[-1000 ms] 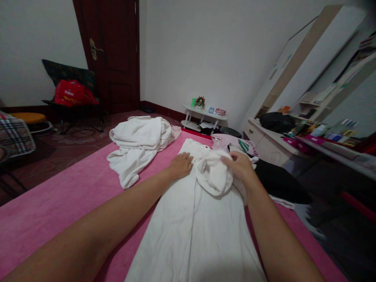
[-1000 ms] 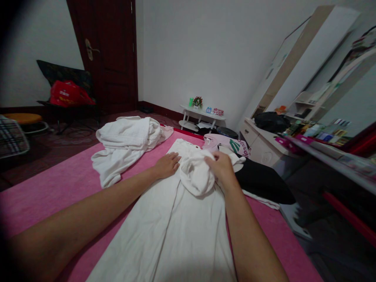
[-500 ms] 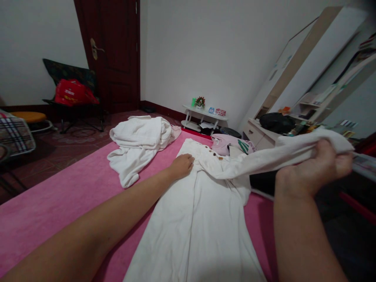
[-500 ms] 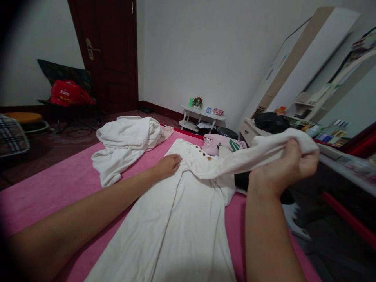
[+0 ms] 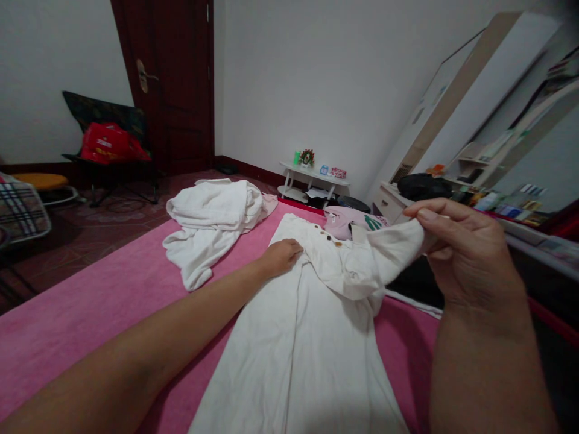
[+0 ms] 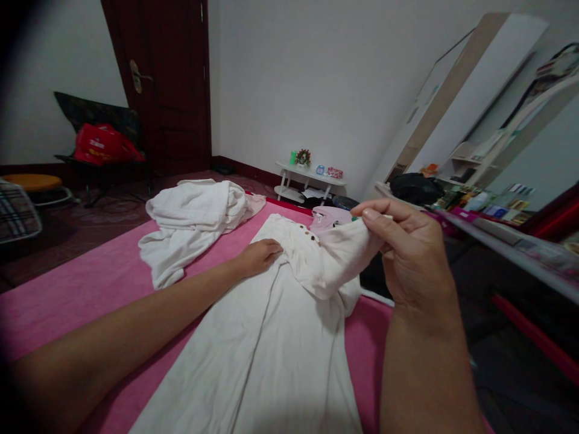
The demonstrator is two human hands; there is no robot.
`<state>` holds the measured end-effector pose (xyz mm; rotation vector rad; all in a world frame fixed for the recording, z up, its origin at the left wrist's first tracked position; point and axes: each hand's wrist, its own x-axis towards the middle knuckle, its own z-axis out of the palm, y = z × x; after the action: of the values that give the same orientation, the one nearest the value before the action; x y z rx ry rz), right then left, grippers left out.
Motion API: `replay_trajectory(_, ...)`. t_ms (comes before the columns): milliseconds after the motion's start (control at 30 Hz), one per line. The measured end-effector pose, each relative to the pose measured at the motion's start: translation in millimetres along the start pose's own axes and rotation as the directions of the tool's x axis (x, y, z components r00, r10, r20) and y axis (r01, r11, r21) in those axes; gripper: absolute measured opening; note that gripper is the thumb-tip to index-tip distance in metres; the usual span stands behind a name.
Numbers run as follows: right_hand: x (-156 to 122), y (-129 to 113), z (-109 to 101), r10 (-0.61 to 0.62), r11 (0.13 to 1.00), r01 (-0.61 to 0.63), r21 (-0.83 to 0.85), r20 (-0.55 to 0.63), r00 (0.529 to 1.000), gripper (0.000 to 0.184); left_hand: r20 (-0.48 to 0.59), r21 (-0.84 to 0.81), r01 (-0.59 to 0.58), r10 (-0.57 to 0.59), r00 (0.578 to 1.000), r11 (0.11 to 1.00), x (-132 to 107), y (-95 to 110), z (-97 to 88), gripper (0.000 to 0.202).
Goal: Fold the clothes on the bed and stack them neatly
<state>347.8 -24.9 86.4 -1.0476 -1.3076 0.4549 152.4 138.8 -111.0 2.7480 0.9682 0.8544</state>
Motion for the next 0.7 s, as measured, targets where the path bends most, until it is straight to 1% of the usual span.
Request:
replay_trajectory(67, -2.3, -1.8, 1.4, -0.115, 0.990, 0.108, -0.090, -0.072, 0.991, 0.012, -0.008, -0.008, 0.004, -0.004, 1.000, 1.000, 1.0, 1.6, -1.4, 0.026)
replay_trajectory(100, -3.1, -2.1, 2.0, -0.181, 0.973, 0.161, -0.165, -0.114, 0.977, 0.011, -0.010, -0.008, 0.002, -0.002, 1.000, 1.000, 1.2, 2.5, -2.1, 0.026)
replay_trajectory(167, -3.4, -1.8, 2.8, -0.305, 0.917, 0.231, -0.326, -0.198, 0.932, 0.010, -0.012, -0.006, -0.005, 0.005, 1.000, 1.000, 1.0, 4.0, -2.9, 0.025)
replay_trajectory(233, -1.6, -0.7, 2.5, -0.404, 0.865, 0.268, -0.425, -0.271, 0.874, 0.011, -0.001, -0.009, -0.002, 0.002, 1.000, 1.000, 0.5, 4.9, -3.2, 0.026)
replay_trajectory(333, 3.4, 0.6, 0.0, -0.510, 0.847, 0.358, -0.394, -0.408, 0.757, 0.013, 0.016, -0.005, 0.080, -0.080, 0.997, 0.997, 3.8, 5.3, -3.2, 0.031)
replay_trajectory(367, 5.0, 0.6, -1.2, -0.522, 0.848, 0.385, -0.363, -0.453, 0.723, 0.012, 0.025, 0.013, 0.123, -0.123, 0.992, 0.992, 7.1, 5.4, -3.4, 0.036)
replay_trajectory(400, 6.3, 0.6, -2.3, -0.525, 0.851, 0.406, -0.334, -0.487, 0.698, 0.012, 0.034, 0.046, 0.167, -0.168, 0.985, 0.985, 11.9, 5.6, -3.7, 0.042)
replay_trajectory(467, 8.0, 0.6, -4.5, -0.512, 0.859, 0.416, -0.298, -0.515, 0.687, 0.011, 0.052, 0.141, 0.222, -0.231, 0.972, 0.965, 25.4, 6.7, -4.9, 0.056)
replay_trajectory(533, 9.0, 1.6, -6.4, -0.501, 0.865, 0.419, -0.276, -0.516, 0.695, 0.010, 0.088, 0.237, 0.201, -0.227, 0.970, 0.951, 42.5, 8.5, -6.7, 0.068)
replay_trajectory(600, 10.4, 3.6, -8.3, -0.500, 0.865, 0.433, -0.254, -0.511, 0.699, 0.010, 0.183, 0.296, 0.098, -0.157, 0.971, 0.950, 60.5, 10.9, -8.0, 0.076)
replay_trajectory(667, 12.1, 5.4, -10.7, -0.507, 0.860, 0.451, -0.240, -0.510, 0.695, 0.010, 0.312, 0.301, -0.018, -0.081, 0.946, 0.953, 76.8, 13.8, -8.0, 0.075)
replay_trajectory(700, 12.6, 5.6, -12.1, -0.506, 0.860, 0.451, -0.238, -0.512, 0.694, 0.010, 0.364, 0.287, -0.050, -0.061, 0.930, 0.957, 83.7, 15.2, -7.4, 0.069)
